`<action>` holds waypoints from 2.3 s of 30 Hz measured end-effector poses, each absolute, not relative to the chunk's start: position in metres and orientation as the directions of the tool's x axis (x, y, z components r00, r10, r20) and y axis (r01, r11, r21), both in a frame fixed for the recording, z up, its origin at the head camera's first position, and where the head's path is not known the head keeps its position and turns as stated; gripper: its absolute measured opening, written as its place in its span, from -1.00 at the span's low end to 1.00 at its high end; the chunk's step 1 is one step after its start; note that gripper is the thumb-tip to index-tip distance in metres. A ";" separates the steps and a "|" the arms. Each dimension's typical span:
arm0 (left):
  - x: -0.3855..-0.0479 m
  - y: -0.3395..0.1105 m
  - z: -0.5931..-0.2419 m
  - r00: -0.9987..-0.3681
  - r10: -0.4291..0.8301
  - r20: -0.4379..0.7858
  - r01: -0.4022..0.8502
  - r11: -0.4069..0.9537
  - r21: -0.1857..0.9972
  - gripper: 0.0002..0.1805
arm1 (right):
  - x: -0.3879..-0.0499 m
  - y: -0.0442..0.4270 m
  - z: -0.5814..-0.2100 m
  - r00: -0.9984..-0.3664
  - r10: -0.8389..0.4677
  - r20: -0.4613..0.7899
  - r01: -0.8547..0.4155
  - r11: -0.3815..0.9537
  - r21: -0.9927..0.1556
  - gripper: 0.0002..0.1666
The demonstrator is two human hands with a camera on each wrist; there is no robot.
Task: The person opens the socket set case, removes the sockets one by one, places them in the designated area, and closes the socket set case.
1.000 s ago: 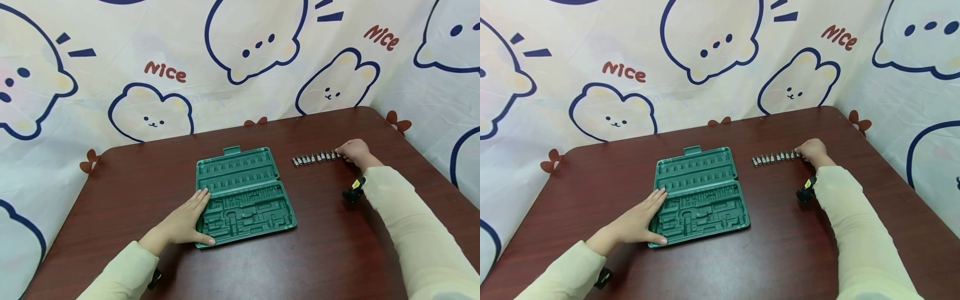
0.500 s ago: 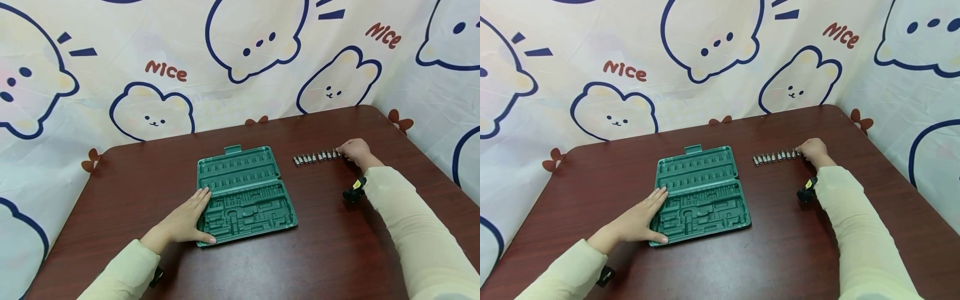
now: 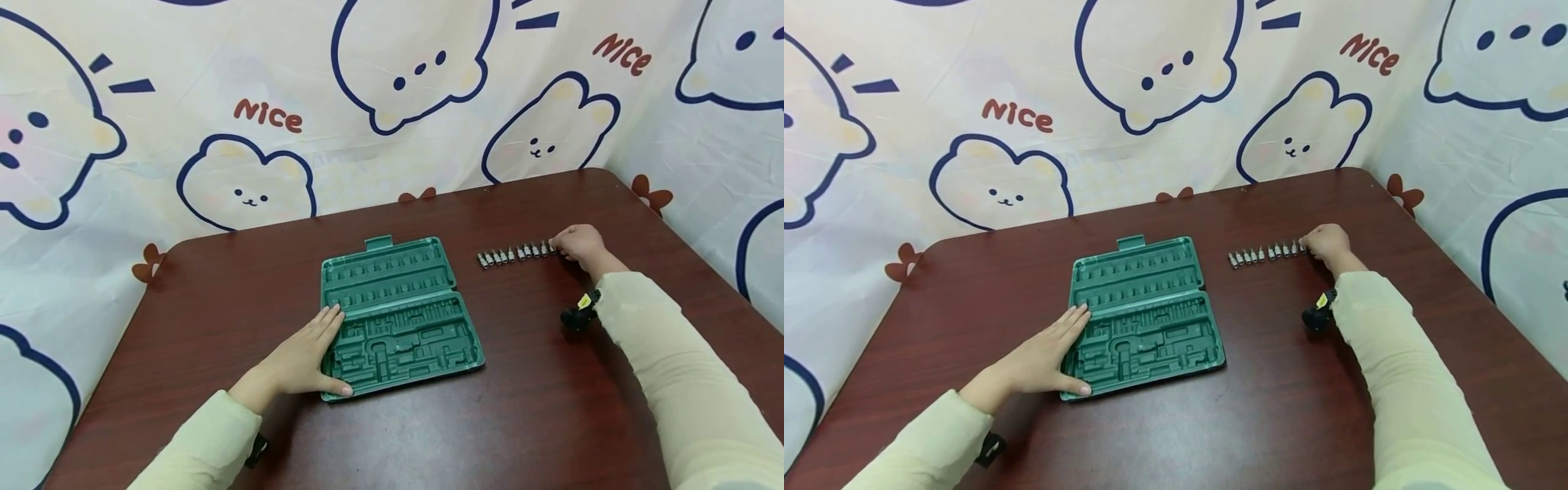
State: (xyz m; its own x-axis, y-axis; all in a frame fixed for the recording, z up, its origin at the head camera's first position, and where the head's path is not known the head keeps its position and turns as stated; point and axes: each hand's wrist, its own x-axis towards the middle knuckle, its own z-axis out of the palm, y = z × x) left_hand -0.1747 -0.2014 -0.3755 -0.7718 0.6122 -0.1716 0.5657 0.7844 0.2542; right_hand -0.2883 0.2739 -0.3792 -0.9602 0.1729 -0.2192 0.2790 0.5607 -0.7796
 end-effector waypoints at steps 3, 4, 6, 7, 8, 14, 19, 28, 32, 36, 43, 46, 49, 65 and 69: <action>-0.175 -0.201 -0.375 -0.772 0.611 -0.175 0.564 0.785 0.256 0.28 | -0.284 0.274 -0.379 -0.962 0.167 -0.218 0.274 0.548 -0.791 -0.61; -0.175 -0.201 -0.375 -0.771 0.613 -0.172 0.565 0.783 0.259 0.28 | -0.282 0.273 -0.378 -0.962 0.162 -0.218 0.271 0.542 -0.795 -0.61; -0.175 -0.201 -0.375 -0.772 0.611 -0.177 0.562 0.785 0.261 0.28 | -0.279 0.273 -0.378 -0.966 0.153 -0.210 0.260 0.534 -0.805 -0.59; -0.175 -0.201 -0.375 -0.774 0.607 -0.183 0.557 0.789 0.260 0.28 | -0.278 0.273 -0.377 -0.967 0.148 -0.205 0.253 0.530 -0.810 -0.58; -0.175 -0.202 -0.375 -0.774 0.605 -0.184 0.556 0.790 0.260 0.28 | -0.276 0.273 -0.377 -0.969 0.145 -0.199 0.246 0.524 -0.815 -0.57; -0.176 -0.203 -0.376 -0.771 0.612 -0.176 0.563 0.784 0.261 0.28 | -0.273 0.270 -0.371 -0.973 0.150 -0.175 0.227 0.489 -0.842 -0.56; -0.176 -0.204 -0.377 -0.769 0.615 -0.177 0.569 0.783 0.251 0.27 | -0.270 0.257 -0.362 -0.978 0.126 -0.166 0.207 0.487 -0.849 -0.54; -0.171 -0.202 -0.375 -0.755 0.639 -0.149 0.601 0.765 0.233 0.20 | -0.276 0.213 -0.348 -0.978 0.031 -0.207 0.202 0.399 -0.895 -0.59; -0.169 -0.202 -0.374 -0.749 0.650 -0.128 0.619 0.756 0.214 0.16 | -0.284 0.185 -0.346 -0.971 -0.025 -0.238 0.213 0.356 -0.910 -0.59; -0.168 -0.202 -0.375 -0.746 0.655 -0.120 0.625 0.751 0.212 0.14 | -0.290 0.154 -0.347 -0.960 -0.090 -0.265 0.221 0.335 -0.916 -0.61; -0.167 -0.204 -0.375 -0.749 0.652 -0.121 0.617 0.752 0.230 0.14 | -0.302 0.116 -0.357 -0.942 -0.088 -0.324 0.259 0.422 -0.869 -0.65; -0.166 -0.203 -0.374 -0.750 0.650 -0.123 0.613 0.753 0.238 0.13 | -0.305 0.110 -0.362 -0.934 -0.094 -0.345 0.274 0.433 -0.859 -0.63; -0.166 -0.203 -0.375 -0.751 0.648 -0.123 0.612 0.755 0.235 0.13 | -0.307 0.106 -0.364 -0.922 -0.112 -0.370 0.293 0.421 -0.859 -0.60; -0.166 -0.205 -0.378 -0.754 0.644 -0.132 0.608 0.760 0.230 0.15 | -0.311 0.104 -0.361 -0.924 -0.107 -0.368 0.320 0.315 -0.894 -0.54; -0.167 -0.205 -0.378 -0.758 0.638 -0.137 0.603 0.765 0.227 0.15 | -0.311 0.108 -0.358 -0.931 -0.110 -0.347 0.308 0.271 -0.912 -0.52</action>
